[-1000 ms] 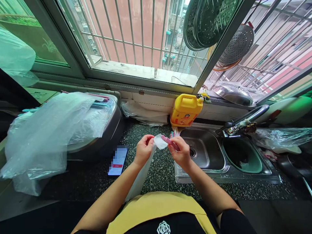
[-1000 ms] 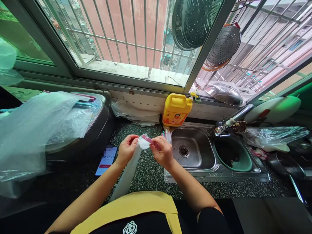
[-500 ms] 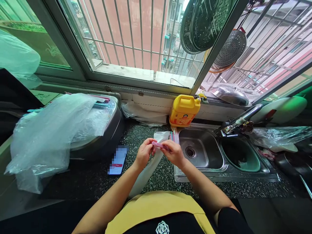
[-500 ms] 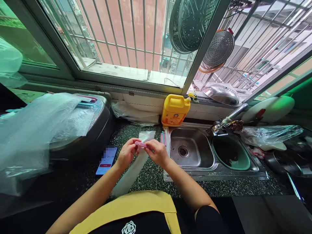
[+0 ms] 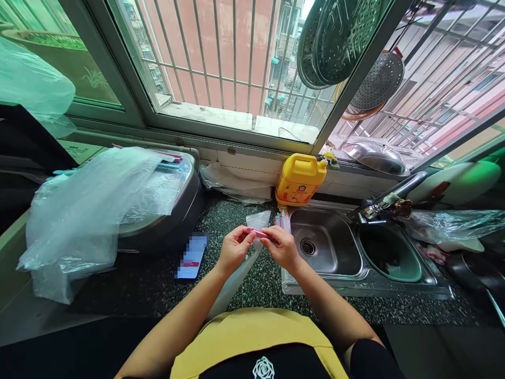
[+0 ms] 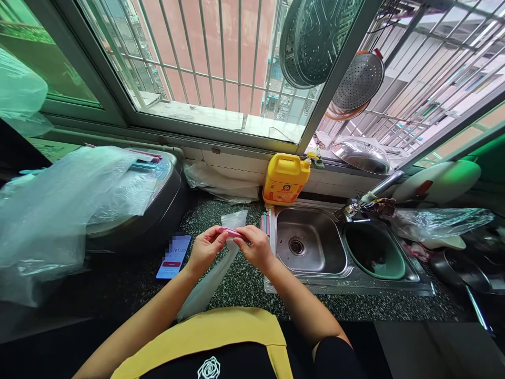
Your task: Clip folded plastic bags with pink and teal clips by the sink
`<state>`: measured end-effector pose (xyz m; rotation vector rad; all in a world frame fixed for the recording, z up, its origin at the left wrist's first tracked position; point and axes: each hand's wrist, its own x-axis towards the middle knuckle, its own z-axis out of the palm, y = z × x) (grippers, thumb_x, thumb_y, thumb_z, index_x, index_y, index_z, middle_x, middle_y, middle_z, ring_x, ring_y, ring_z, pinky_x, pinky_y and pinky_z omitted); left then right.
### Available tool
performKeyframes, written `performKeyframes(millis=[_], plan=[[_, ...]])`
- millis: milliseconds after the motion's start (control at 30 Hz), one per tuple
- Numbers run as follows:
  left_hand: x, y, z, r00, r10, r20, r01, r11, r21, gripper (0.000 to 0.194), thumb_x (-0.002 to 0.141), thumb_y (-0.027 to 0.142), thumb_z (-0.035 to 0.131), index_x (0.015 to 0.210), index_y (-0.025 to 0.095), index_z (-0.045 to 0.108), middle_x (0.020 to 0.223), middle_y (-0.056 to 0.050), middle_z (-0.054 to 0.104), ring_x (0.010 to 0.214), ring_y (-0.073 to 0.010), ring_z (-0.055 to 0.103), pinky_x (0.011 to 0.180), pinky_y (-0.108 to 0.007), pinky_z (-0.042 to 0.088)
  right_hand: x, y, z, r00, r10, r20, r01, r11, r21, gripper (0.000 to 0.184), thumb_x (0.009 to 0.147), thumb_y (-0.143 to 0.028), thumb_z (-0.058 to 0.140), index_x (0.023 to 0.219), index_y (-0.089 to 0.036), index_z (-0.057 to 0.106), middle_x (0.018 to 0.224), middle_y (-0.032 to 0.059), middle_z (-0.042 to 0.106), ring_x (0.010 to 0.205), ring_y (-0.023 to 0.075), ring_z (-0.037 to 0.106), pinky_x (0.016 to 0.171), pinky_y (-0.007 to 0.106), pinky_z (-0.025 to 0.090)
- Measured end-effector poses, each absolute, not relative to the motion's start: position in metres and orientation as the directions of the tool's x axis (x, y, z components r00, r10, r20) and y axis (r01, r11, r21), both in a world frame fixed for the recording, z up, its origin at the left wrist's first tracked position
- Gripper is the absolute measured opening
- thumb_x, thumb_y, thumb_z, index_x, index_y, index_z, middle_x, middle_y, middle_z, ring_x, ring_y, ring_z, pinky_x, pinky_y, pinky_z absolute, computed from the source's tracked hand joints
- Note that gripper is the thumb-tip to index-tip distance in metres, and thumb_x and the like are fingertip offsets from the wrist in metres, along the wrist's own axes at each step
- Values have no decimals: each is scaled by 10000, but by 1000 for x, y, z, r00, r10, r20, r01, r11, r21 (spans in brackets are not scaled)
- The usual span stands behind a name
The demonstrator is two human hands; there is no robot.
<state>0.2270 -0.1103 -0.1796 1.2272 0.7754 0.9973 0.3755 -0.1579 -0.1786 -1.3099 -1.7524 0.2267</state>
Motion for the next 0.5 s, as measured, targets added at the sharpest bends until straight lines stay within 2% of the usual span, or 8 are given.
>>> performKeyframes(millis=[167, 500], plan=[[225, -108, -185, 399, 914, 71, -130, -21, 991, 294, 708, 434, 619, 706, 140, 617, 588, 25, 504, 500, -69, 412, 464, -190, 336, 373, -158, -176, 21, 904, 426, 613, 325, -720, 139, 821, -268, 553, 858, -168, 641, 721, 29, 620, 630, 117, 540, 560, 224, 428], [224, -102, -191, 390, 901, 191, -101, -165, 981, 229, 736, 359, 612, 674, 140, 634, 664, -10, 544, 586, -91, 469, 522, -198, 373, 375, -155, -177, 27, 917, 397, 581, 309, -753, 114, 802, -254, 571, 830, -166, 637, 716, 27, 616, 629, 114, 542, 551, 213, 423]])
